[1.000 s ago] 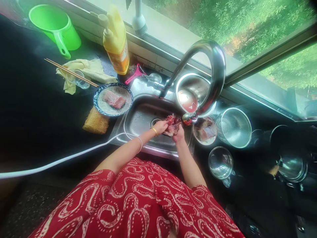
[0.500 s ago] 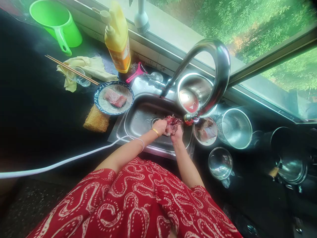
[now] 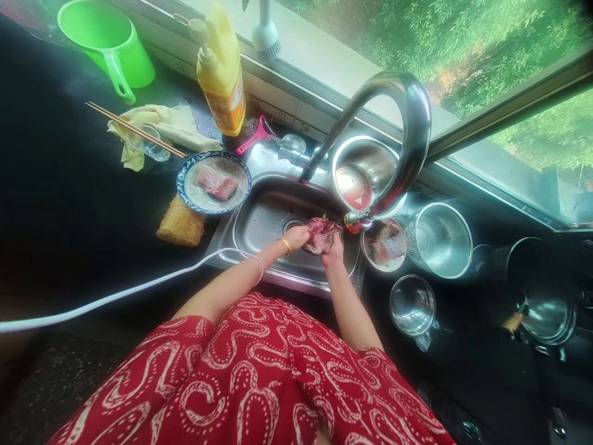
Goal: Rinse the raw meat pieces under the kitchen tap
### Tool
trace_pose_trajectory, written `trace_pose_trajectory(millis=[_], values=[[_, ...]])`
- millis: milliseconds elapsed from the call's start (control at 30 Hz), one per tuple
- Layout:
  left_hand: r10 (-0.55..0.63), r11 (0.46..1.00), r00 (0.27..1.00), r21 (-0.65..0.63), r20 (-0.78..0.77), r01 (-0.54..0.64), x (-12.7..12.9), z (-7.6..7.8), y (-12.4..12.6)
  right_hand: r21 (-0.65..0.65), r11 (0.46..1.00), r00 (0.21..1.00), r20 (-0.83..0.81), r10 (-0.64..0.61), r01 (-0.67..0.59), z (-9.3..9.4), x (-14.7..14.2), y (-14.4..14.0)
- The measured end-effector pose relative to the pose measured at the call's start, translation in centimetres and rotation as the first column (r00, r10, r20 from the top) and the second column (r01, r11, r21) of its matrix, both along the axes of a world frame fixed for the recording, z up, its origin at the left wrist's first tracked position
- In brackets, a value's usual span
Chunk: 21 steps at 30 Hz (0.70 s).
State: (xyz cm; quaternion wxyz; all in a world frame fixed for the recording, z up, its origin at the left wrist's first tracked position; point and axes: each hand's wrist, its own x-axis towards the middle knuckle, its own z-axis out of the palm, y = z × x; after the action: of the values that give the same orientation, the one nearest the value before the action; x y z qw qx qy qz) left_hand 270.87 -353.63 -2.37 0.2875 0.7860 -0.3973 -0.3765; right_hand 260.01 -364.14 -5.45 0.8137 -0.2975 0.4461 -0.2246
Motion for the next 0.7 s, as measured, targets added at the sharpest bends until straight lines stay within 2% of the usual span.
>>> trace_pose_trajectory(millis=[67, 133, 233, 300, 400, 467, 533, 633, 700], values=[[0.056, 0.995, 0.990, -0.075, -0.130, -0.066, -0.1, -0.7, 0.3, 0.088, 0.996, 1.000, 0.003, -0.007, 0.006, 0.5, -0.1, 0.1], [0.119, 0.984, 0.948, -0.090, -0.297, -0.152, -0.2, -1.2, 0.4, 0.124, 0.992, 1.000, 0.016, -0.002, 0.000, 0.8, -0.1, 0.2], [0.195, 0.970, 0.835, -0.025, -0.514, -0.241, 0.0, -1.7, 0.3, 0.121, 0.993, 1.000, 0.018, 0.009, -0.011, 0.6, -0.1, 0.3], [0.236, 0.967, 0.783, 0.058, -0.575, -0.248, 0.2, -1.6, 0.1, 0.106, 0.994, 1.000, 0.005, 0.006, -0.006, 0.1, -0.3, 0.3], [0.261, 0.965, 0.788, 0.136, -0.557, -0.224, 0.4, -1.3, -0.1, 0.031, 1.000, 1.000, -0.008, -0.003, 0.003, -1.1, -0.5, 0.2], [0.242, 0.970, 0.814, 0.147, -0.528, -0.193, 0.3, -1.1, -0.3, -0.031, 0.999, 0.999, -0.036, -0.018, 0.016, -1.8, -0.7, 0.1], [0.208, 0.977, 0.810, 0.163, -0.548, -0.140, 0.3, -1.2, -0.4, -0.085, 0.996, 0.997, -0.064, -0.043, 0.037, -2.3, -0.8, 0.1], [0.144, 0.981, 0.789, 0.189, -0.598, -0.036, 0.3, -1.4, -0.6, -0.131, 0.990, 0.994, -0.089, -0.066, 0.054, -2.4, -0.9, 0.2], [0.098, 0.978, 0.813, 0.205, -0.574, 0.026, 0.4, -1.5, -0.8, -0.145, 0.988, 0.992, -0.113, -0.063, 0.046, -2.2, -0.9, 0.4]])
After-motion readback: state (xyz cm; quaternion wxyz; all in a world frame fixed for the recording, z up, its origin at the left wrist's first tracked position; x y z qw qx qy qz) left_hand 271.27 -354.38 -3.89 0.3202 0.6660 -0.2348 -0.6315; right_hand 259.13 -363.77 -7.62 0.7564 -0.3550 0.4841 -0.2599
